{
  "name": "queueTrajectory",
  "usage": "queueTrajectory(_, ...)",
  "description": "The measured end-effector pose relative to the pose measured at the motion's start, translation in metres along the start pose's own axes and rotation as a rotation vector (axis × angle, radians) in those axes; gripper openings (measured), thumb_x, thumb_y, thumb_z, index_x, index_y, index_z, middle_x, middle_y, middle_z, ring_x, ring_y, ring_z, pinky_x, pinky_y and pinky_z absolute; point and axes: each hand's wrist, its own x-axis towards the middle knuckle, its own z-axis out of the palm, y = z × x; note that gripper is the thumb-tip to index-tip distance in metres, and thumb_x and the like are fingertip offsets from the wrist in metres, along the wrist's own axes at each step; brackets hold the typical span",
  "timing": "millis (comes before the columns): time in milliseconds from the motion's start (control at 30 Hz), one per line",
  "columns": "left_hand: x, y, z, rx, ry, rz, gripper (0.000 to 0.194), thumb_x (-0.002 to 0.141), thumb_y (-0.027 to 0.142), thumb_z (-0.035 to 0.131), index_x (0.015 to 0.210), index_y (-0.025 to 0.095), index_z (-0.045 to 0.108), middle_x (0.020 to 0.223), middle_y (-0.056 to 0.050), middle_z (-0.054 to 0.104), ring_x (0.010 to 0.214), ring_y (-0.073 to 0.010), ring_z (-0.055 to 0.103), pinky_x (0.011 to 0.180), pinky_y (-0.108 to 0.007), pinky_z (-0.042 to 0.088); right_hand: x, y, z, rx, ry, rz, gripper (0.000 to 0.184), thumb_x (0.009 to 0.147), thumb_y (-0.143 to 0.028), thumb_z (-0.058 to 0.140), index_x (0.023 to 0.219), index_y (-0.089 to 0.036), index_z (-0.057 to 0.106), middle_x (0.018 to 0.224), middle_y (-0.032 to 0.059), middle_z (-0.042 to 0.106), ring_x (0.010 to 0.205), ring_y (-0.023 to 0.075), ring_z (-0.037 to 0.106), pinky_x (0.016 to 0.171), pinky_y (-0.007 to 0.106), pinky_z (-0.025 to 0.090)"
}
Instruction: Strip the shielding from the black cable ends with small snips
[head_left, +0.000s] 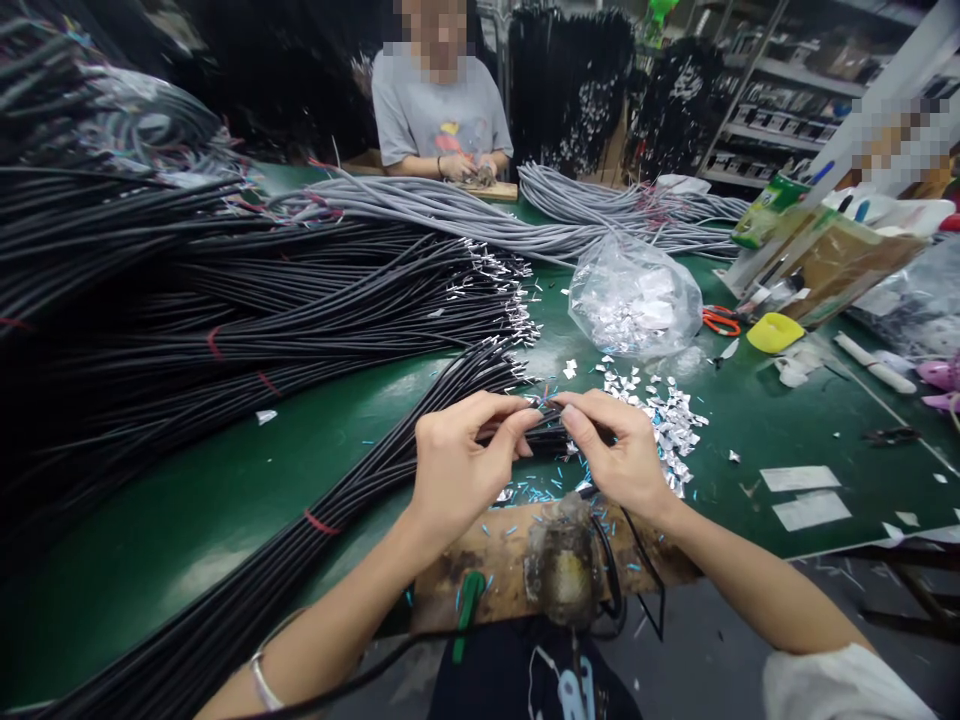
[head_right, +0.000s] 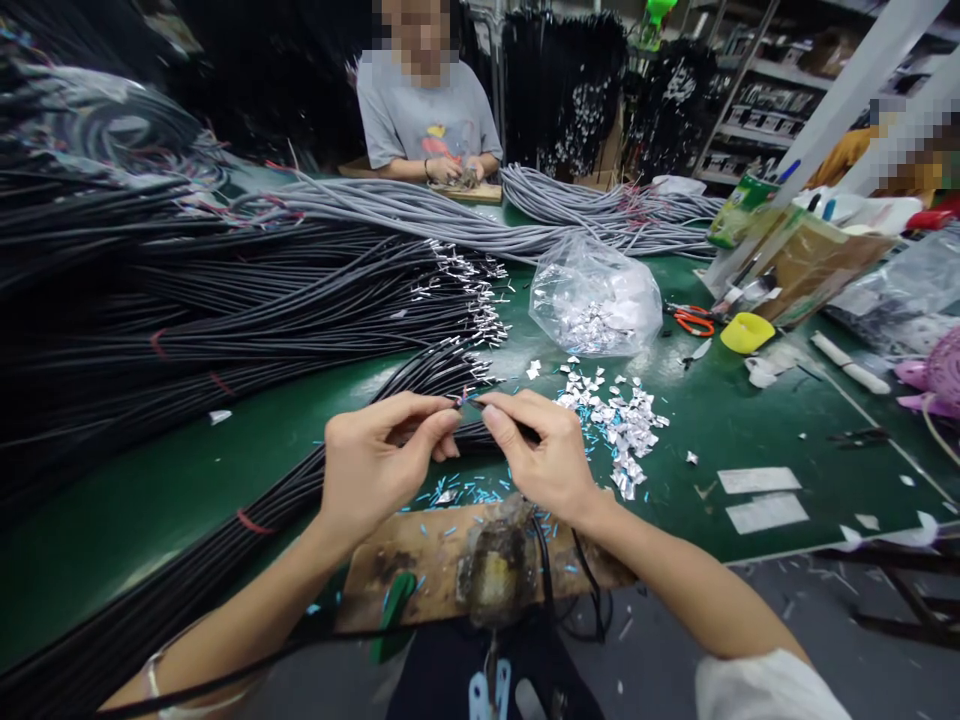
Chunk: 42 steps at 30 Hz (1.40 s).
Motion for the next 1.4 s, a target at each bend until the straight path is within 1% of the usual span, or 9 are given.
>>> queueTrajectory(200, 0.010, 0.007, -0.009, -0.211, -0.274, -0.195, 0.030, 0.087, 0.029, 0.050, 0.063, 0.014, 0.060, 0.040, 0.004, 0.048, 0.033, -0.0050, 0.043, 0.035, -0.016, 0.034, 0.002, 0.001, -0.004, -0.003, -0.022, -0.017, 0.020, 0.088, -0.025, 0.052, 0.095, -0.021, 0.070, 0.080, 0.0026, 0.068, 0.070, 0.0124, 0.058, 0.064, 0.028, 0.045)
queueTrajectory(533, 0.003, 0.002, 0.001, -0.146, -0.218, -0.187, 0.013, 0.076, 0.027, 0.065, 0.071, 0.015, 0.068, 0.047, 0.002, 0.056, 0.038, -0.0072, 0.049, 0.037, -0.017, 0.037, 0.008, 0.000, -0.006, 0.102, 0.035, 0.048, 0.016, 0.074, -0.032, 0.071, 0.071, -0.019, 0.063, 0.070, -0.0014, 0.053, 0.060, 0.0089, 0.046, 0.054, 0.024, 0.034)
queueTrajectory(767, 0.006, -0.003, -0.001, -0.013, -0.090, 0.082, 0.006, 0.073, 0.023, 0.069, 0.075, 0.017, 0.067, 0.072, -0.001, 0.066, 0.065, -0.0117, 0.060, 0.060, -0.022, 0.049, 0.009, 0.009, 0.005, 0.775, -0.312, 0.532, 0.041, 0.065, -0.054, 0.071, 0.073, -0.019, 0.051, 0.056, -0.0089, 0.034, 0.041, 0.0034, 0.018, 0.038, 0.022, 0.015)
queueTrajectory(833, 0.005, -0.004, 0.001, 0.021, -0.088, 0.102, 0.007, 0.075, 0.024, 0.068, 0.075, 0.017, 0.067, 0.071, -0.002, 0.066, 0.063, -0.0114, 0.059, 0.058, -0.022, 0.047, 0.009, 0.009, 0.004, 0.680, -0.282, 0.433, 0.035, 0.070, -0.050, 0.068, 0.072, -0.019, 0.051, 0.059, -0.0071, 0.037, 0.043, 0.0045, 0.022, 0.040, 0.023, 0.019)
queueTrajectory(967, 0.004, -0.002, 0.002, 0.141, -0.173, 0.040, 0.018, 0.082, 0.029, 0.059, 0.074, 0.017, 0.069, 0.066, -0.001, 0.067, 0.055, -0.0104, 0.055, 0.052, -0.022, 0.041, 0.009, 0.006, -0.004, 0.107, 0.004, -0.030, 0.009, 0.080, -0.021, 0.060, 0.072, -0.019, 0.057, 0.072, -0.0002, 0.050, 0.066, 0.0110, 0.044, 0.058, 0.026, 0.034)
queueTrajectory(1033, 0.006, -0.001, 0.000, 0.154, -0.240, 0.004, 0.025, 0.084, 0.029, 0.054, 0.068, 0.016, 0.068, 0.059, 0.000, 0.064, 0.048, -0.0088, 0.050, 0.047, -0.021, 0.036, 0.010, 0.005, -0.008, 0.020, -0.040, -0.116, 0.009, 0.080, -0.015, 0.057, 0.072, -0.019, 0.057, 0.073, 0.0001, 0.051, 0.068, 0.0119, 0.046, 0.061, 0.027, 0.035)
queueTrajectory(1200, 0.012, 0.000, -0.007, -0.011, -0.431, -0.182, 0.035, 0.083, 0.033, 0.052, 0.055, 0.015, 0.063, 0.039, 0.004, 0.045, 0.036, -0.0057, 0.032, 0.034, -0.019, 0.022, 0.016, 0.008, -0.015, 0.126, -0.435, -0.136, 0.012, 0.079, -0.013, 0.055, 0.069, -0.018, 0.053, 0.069, -0.0019, 0.048, 0.065, 0.0112, 0.046, 0.060, 0.026, 0.036)
queueTrajectory(1300, 0.010, -0.002, -0.004, -0.156, -0.405, -0.279, 0.023, 0.075, 0.031, 0.062, 0.059, 0.014, 0.062, 0.041, 0.003, 0.049, 0.036, -0.0062, 0.039, 0.034, -0.017, 0.027, 0.017, 0.012, -0.014, -0.005, -0.337, -0.134, 0.012, 0.076, -0.007, 0.051, 0.073, -0.018, 0.052, 0.074, -0.0005, 0.049, 0.071, 0.0119, 0.045, 0.062, 0.027, 0.034)
queueTrajectory(1400, 0.007, -0.005, 0.001, -0.145, -0.260, -0.194, 0.016, 0.068, 0.027, 0.070, 0.062, 0.015, 0.062, 0.054, 0.000, 0.060, 0.046, -0.0090, 0.052, 0.045, -0.020, 0.042, 0.016, 0.014, -0.008, 0.164, -0.240, 0.084, 0.007, 0.080, -0.018, 0.052, 0.074, -0.019, 0.049, 0.067, -0.0028, 0.045, 0.060, 0.0102, 0.040, 0.057, 0.026, 0.033)
